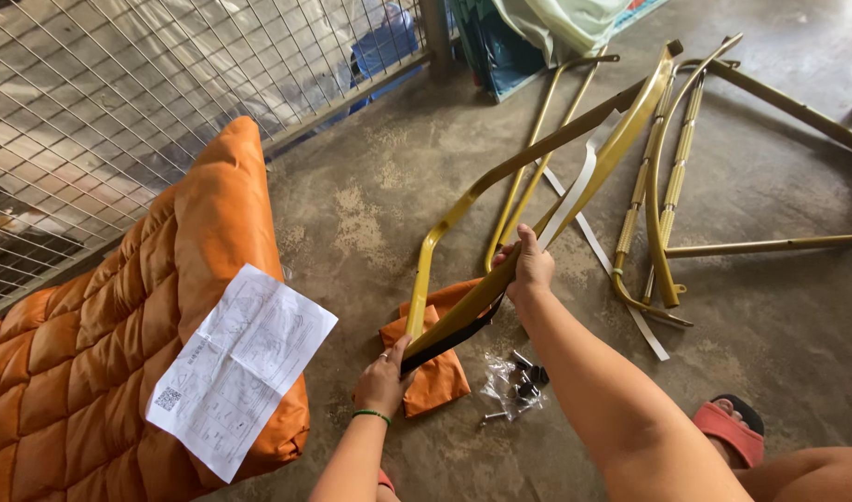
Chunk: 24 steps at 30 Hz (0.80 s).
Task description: The person retrieves an instruction sheet from a cabinet, then sits on the floor to assemble a chair. They unfold the instructions, handle an orange cushion, unpack hardware, and attach black rubber strips to the metal frame legs.
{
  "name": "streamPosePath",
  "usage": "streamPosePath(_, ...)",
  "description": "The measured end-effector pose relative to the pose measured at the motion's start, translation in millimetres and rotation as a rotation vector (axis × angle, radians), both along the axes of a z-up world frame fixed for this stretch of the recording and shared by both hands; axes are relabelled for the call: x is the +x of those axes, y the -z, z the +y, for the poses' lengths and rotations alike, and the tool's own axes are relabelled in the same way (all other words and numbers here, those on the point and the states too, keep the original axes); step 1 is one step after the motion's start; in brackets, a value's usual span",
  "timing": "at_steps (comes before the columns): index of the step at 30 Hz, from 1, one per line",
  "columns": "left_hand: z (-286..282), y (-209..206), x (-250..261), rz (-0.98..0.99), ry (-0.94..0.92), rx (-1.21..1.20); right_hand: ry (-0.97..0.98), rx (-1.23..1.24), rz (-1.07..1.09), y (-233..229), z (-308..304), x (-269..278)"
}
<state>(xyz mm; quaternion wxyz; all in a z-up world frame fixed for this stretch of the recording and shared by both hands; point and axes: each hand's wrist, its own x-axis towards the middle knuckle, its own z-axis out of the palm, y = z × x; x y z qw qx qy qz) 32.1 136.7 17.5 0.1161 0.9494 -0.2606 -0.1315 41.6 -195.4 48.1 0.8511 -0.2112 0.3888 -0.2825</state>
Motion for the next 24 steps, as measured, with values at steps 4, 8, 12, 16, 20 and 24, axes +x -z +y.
streamPosePath(4, -14.6, -33.9, -1.9, 0.053, 0.015, 0.104, 0.026, 0.05, -0.03, 29.1, -2.0, -8.4)
streamPosePath(8, -38.6, -63.4, -14.3, 0.07, -0.081, 0.232, 0.062, 0.073, -0.014, 57.6, 4.7, -23.2)
streamPosePath(12, -93.8, -47.3, -32.2, -0.213, 0.261, 0.141, 0.09, 0.119, -0.032, 81.2, 23.6, -37.0)
streamPosePath(16, -140.3, -16.9, -33.8, -0.559, 0.269, 0.075, 0.01, 0.164, -0.04, 90.5, 56.1, -52.3)
streamPosePath(20, -133.9, -9.7, -7.9, 0.227, 0.075, 0.125, -0.419, -0.004, 0.117, 92.1, 61.7, -87.6)
streamPosePath(24, -120.8, -11.1, 2.7, 0.154, 0.131, 0.089, -0.846, -0.452, 0.475, 93.4, 6.4, -121.2)
